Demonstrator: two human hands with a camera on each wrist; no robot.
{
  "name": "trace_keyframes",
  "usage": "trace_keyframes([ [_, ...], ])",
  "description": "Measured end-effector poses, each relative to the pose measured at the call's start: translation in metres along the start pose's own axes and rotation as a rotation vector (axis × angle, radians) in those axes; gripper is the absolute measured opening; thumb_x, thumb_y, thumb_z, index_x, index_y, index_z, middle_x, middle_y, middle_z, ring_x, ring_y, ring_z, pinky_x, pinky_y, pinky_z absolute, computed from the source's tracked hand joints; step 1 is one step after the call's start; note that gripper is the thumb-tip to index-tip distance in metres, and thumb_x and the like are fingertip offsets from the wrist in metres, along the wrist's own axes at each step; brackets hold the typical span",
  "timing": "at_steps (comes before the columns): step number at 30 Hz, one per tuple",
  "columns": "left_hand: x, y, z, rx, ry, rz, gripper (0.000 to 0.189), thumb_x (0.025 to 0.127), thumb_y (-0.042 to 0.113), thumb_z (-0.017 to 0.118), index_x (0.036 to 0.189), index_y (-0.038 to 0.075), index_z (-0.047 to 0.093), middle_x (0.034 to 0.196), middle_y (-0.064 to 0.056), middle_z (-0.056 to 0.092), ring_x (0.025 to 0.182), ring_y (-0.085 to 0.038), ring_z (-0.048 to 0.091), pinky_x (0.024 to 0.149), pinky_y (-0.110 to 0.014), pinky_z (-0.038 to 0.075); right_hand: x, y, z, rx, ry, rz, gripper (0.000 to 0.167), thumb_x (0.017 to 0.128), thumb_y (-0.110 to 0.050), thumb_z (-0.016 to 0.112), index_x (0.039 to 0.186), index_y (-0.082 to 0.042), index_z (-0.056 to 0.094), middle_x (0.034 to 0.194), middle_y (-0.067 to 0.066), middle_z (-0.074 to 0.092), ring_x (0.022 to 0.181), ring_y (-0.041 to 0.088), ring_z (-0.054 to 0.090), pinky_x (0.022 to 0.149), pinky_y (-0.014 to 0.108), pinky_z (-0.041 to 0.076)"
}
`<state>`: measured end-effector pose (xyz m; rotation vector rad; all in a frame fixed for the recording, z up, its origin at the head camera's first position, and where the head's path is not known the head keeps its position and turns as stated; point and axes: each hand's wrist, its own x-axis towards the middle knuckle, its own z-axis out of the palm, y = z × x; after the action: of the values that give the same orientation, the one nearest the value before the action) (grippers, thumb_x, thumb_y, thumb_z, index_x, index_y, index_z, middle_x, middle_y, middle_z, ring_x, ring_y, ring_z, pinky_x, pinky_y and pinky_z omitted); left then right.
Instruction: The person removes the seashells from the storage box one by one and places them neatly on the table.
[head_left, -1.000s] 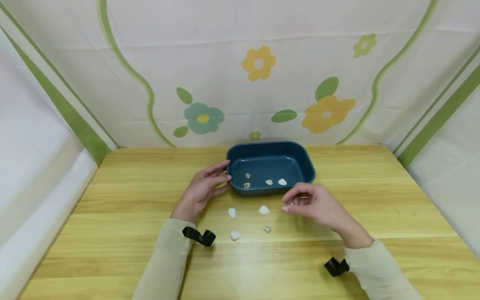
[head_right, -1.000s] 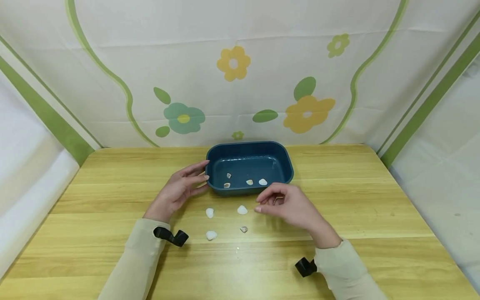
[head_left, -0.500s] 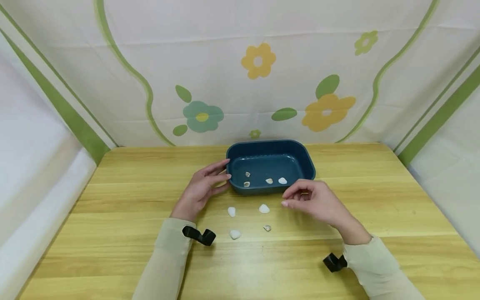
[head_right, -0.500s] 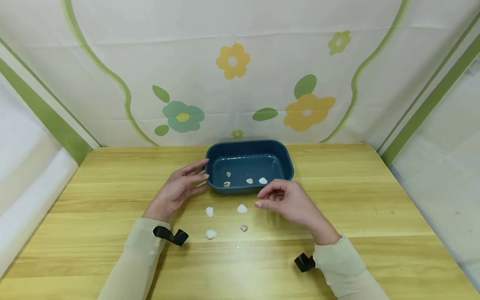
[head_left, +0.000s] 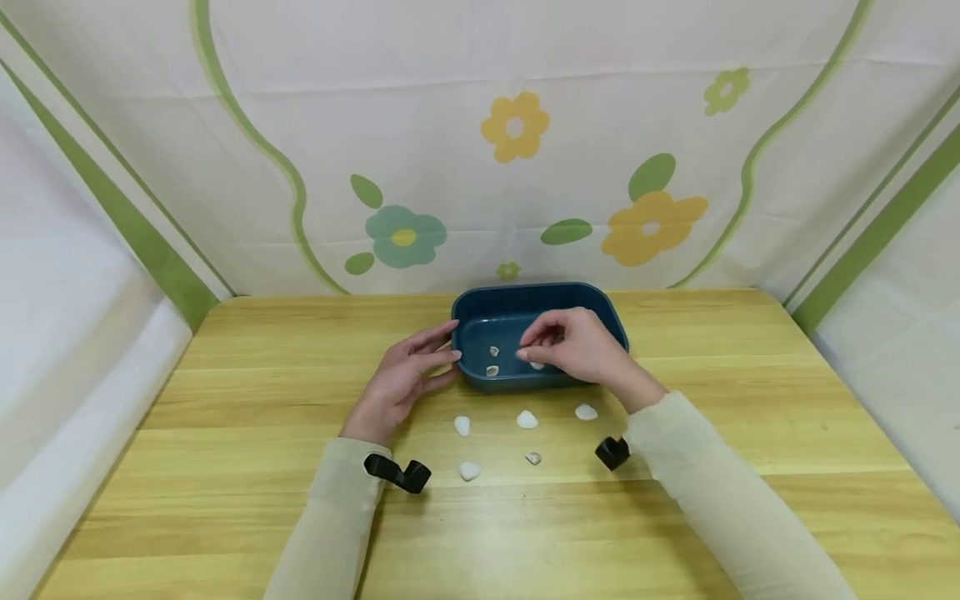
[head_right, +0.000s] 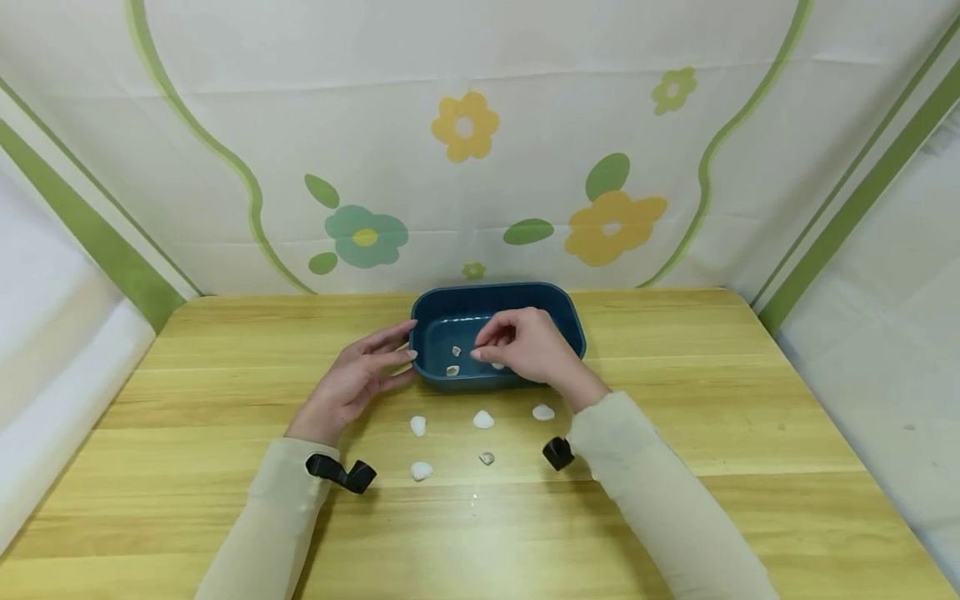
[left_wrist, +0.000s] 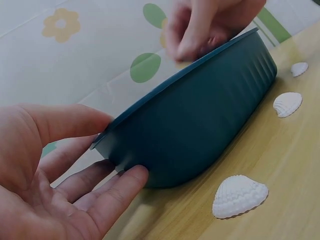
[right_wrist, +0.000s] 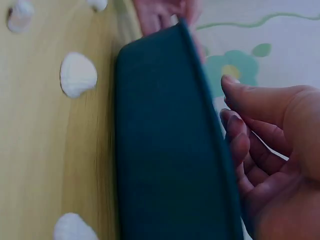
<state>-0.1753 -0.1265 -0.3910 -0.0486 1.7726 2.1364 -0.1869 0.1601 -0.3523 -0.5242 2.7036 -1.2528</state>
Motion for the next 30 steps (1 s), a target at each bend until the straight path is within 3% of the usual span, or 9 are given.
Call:
trace_keyframes([
  [15, -0.002, -0.007, 0.005, -0.024, 0.013, -0.014, 0.059, 0.103, 0.004, 0.069, 0.159, 0.013, 0.055, 0.169, -0.007, 0.048, 0.150, -0.032, 0.054, 0.118, -0.051, 0.051, 0.051, 0.016, 0.032, -0.031, -0.143, 0.127, 0.019, 0.092, -0.020, 0.087, 0.107, -0.010, 0.079, 0.097, 0.003, 0.077, 0.085, 0.016, 0.070, 0.087, 0.035, 0.060],
  [30, 0.000, 0.001, 0.002, -0.019, 0.007, -0.008, 0.058, 0.104, 0.006, 0.068, 0.160, 0.015, 0.054, 0.171, -0.004, 0.044, 0.150, -0.030, 0.053, 0.119, -0.050, 0.051, 0.071, 0.021, 0.036, -0.049, -0.179, 0.164, 0.021, 0.092, -0.027, 0.087, 0.105, -0.012, 0.081, 0.094, 0.002, 0.078, 0.086, 0.017, 0.068, 0.084, 0.032, 0.057],
])
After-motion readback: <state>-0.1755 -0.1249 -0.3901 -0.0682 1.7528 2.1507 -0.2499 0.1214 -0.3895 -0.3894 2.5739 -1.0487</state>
